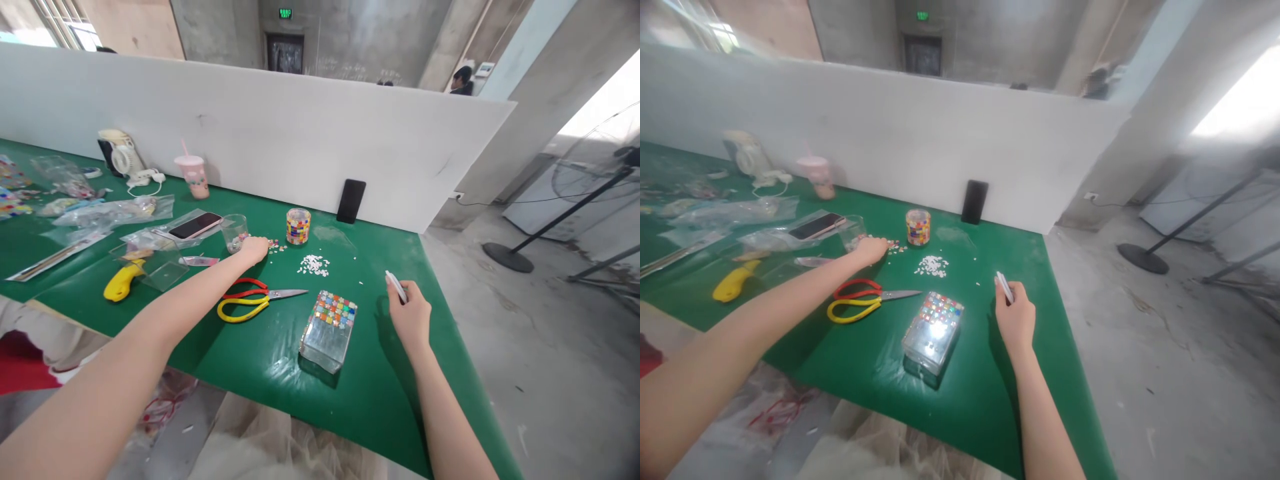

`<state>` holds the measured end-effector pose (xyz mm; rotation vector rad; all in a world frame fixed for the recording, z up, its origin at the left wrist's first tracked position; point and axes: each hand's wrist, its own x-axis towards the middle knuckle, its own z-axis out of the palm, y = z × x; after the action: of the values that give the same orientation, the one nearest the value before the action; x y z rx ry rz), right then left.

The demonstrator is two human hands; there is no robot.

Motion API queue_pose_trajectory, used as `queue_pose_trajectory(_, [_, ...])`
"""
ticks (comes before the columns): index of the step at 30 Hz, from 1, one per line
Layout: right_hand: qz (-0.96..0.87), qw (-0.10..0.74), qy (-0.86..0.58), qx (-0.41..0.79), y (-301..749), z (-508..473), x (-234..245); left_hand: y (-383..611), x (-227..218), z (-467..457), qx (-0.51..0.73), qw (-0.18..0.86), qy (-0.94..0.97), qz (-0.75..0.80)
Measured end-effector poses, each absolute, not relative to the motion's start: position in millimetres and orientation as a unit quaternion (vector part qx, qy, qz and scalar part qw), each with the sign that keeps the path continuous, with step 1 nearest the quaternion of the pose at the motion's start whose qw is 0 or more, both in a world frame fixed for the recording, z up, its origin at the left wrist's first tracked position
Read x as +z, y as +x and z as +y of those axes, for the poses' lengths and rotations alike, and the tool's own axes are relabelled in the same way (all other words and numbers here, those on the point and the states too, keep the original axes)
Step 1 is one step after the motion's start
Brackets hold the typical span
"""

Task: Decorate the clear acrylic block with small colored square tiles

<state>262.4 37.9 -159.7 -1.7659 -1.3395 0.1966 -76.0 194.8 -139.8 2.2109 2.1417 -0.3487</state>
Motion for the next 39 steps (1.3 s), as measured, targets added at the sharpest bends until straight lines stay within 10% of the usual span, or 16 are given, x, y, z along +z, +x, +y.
queue_pose_trajectory(39, [-0.528, 0.456, -0.712, 0.086, 267.7, 36.1, -160.3, -82.2, -139.5, 197.4, -0.105, -0.015, 0.744, 0.660])
